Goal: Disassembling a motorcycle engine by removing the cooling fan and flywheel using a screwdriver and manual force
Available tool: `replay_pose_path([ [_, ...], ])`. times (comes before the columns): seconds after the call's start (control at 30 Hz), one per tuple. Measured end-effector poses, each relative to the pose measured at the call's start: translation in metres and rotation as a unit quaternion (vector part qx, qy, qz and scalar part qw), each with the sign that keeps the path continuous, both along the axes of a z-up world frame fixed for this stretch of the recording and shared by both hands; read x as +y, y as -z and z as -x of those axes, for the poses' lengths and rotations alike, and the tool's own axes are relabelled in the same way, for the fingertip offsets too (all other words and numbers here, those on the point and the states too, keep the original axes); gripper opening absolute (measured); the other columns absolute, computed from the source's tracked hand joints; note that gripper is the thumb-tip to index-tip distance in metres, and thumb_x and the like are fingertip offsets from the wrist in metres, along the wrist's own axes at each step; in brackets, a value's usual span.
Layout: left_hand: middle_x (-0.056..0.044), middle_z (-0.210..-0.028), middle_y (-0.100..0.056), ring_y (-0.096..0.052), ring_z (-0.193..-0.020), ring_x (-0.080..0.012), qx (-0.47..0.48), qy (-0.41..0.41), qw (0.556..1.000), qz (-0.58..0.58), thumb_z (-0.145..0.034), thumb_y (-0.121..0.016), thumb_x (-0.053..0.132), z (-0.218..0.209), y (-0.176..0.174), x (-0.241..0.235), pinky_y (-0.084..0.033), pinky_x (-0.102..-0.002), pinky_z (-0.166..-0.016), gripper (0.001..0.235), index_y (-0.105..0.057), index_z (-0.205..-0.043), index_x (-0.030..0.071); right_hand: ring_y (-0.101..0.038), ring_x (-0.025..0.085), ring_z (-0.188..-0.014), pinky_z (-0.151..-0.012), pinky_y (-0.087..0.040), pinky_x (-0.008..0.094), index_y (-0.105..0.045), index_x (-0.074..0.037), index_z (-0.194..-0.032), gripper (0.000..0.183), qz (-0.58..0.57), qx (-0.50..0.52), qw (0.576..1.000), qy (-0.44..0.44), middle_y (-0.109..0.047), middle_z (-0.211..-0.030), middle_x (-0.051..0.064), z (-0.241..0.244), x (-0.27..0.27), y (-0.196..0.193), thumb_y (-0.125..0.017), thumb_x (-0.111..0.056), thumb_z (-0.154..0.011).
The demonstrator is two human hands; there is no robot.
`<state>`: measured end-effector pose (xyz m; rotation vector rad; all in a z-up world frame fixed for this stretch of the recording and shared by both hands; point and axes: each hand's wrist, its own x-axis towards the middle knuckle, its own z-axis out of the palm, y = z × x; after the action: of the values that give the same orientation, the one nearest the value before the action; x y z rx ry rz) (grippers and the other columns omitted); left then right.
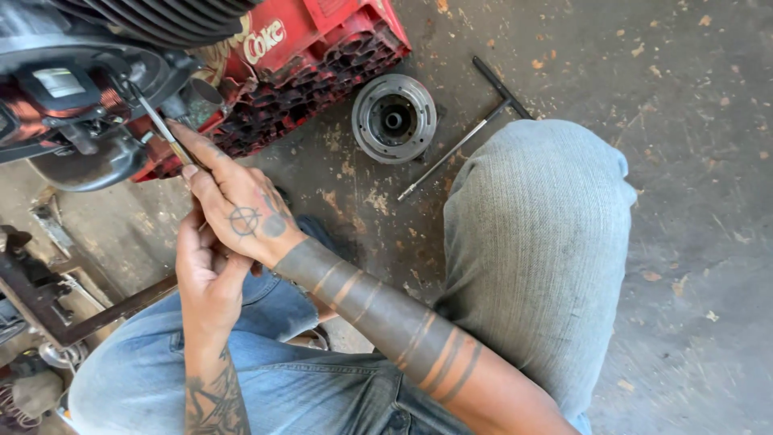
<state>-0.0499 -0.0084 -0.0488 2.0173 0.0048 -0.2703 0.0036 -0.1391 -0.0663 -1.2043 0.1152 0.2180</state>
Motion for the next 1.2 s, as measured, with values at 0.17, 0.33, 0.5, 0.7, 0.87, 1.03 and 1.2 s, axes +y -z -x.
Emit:
replay_pose_path([
  [0.17, -0.015, -0.106, -0.060, -0.061, -0.068, -0.0168, -0.013, -0.010, 1.000, 0.011, -0.091, -0.067, 0.005, -0.001, 0.003, -0.003, -0.052, -0.027, -0.048, 0.053, -0.042, -0.137, 0.000, -0.061, 0.040, -0.134, -0.115, -0.050, 0.059, -0.043, -0.039, -0.152, 0.049, 0.001, 0.008, 1.000, -0.017, -0.060, -0.152, 0.004, -0.002, 0.008, 0.011, -0.043, -0.036, -0.104],
  [0.33, -0.014, -0.106, -0.060, -0.062, -0.069, -0.0158, -0.021, -0.016, 1.000, 0.007, -0.092, -0.067, 0.007, 0.000, 0.004, -0.010, -0.053, -0.027, -0.050, 0.052, -0.042, -0.137, 0.001, -0.060, 0.039, -0.135, -0.116, -0.048, 0.059, -0.044, -0.040, -0.151, 0.049, -0.015, 0.026, 0.999, -0.022, -0.059, -0.153, 0.001, -0.005, 0.012, 0.019, -0.045, -0.039, -0.103],
  [0.5, -0.014, -0.107, -0.060, -0.065, -0.075, -0.0176, -0.019, -0.013, 1.000, 0.013, -0.091, -0.069, 0.009, 0.001, 0.014, 0.004, -0.055, -0.027, -0.050, 0.053, -0.042, -0.137, 0.001, -0.062, 0.042, -0.132, -0.114, -0.050, 0.060, -0.044, -0.039, -0.152, 0.049, -0.017, 0.002, 1.000, -0.019, -0.061, -0.151, 0.003, -0.002, 0.011, 0.018, -0.044, -0.037, -0.104],
  [0.7, -0.011, -0.108, -0.059, -0.065, -0.081, -0.0163, -0.029, -0.018, 0.999, 0.009, -0.093, -0.068, 0.010, -0.002, 0.003, -0.005, -0.054, -0.025, -0.053, 0.055, -0.041, -0.140, 0.003, -0.070, 0.042, -0.120, -0.109, -0.053, 0.060, -0.044, -0.044, -0.151, 0.047, -0.019, 0.012, 1.000, -0.012, -0.078, -0.118, 0.004, -0.004, 0.010, 0.013, -0.044, -0.039, -0.104],
  [0.87, -0.011, -0.107, -0.058, -0.065, -0.081, -0.0173, -0.024, -0.017, 1.000, 0.001, -0.093, -0.069, 0.012, 0.000, 0.005, -0.002, -0.054, -0.027, -0.054, 0.058, -0.040, -0.142, 0.003, -0.072, 0.042, -0.114, -0.101, -0.056, 0.057, -0.050, -0.036, -0.149, 0.047, -0.043, 0.014, 0.999, 0.009, -0.075, -0.114, 0.009, -0.002, 0.015, 0.016, -0.047, -0.036, -0.102],
  [1.03, -0.011, -0.104, -0.057, -0.065, -0.082, -0.0180, -0.024, -0.019, 1.000, 0.001, -0.094, -0.068, 0.010, 0.000, 0.007, -0.004, -0.054, -0.028, -0.054, 0.057, -0.039, -0.143, 0.003, -0.077, 0.034, -0.094, -0.088, -0.059, 0.054, -0.053, -0.035, -0.146, 0.046, -0.057, 0.037, 0.997, 0.020, -0.076, -0.084, 0.008, -0.007, 0.025, 0.024, -0.049, -0.036, -0.100],
  [1.2, -0.015, -0.104, -0.059, -0.060, -0.080, -0.0175, -0.038, -0.027, 0.999, -0.027, -0.093, -0.070, 0.011, 0.002, 0.007, -0.001, -0.056, -0.028, -0.056, 0.065, -0.036, -0.147, 0.001, -0.064, 0.015, -0.072, -0.063, -0.052, 0.029, -0.054, -0.015, -0.149, 0.045, -0.345, -0.035, 0.936, 0.058, -0.064, -0.076, 0.009, -0.016, 0.050, 0.055, -0.052, -0.012, -0.104],
])
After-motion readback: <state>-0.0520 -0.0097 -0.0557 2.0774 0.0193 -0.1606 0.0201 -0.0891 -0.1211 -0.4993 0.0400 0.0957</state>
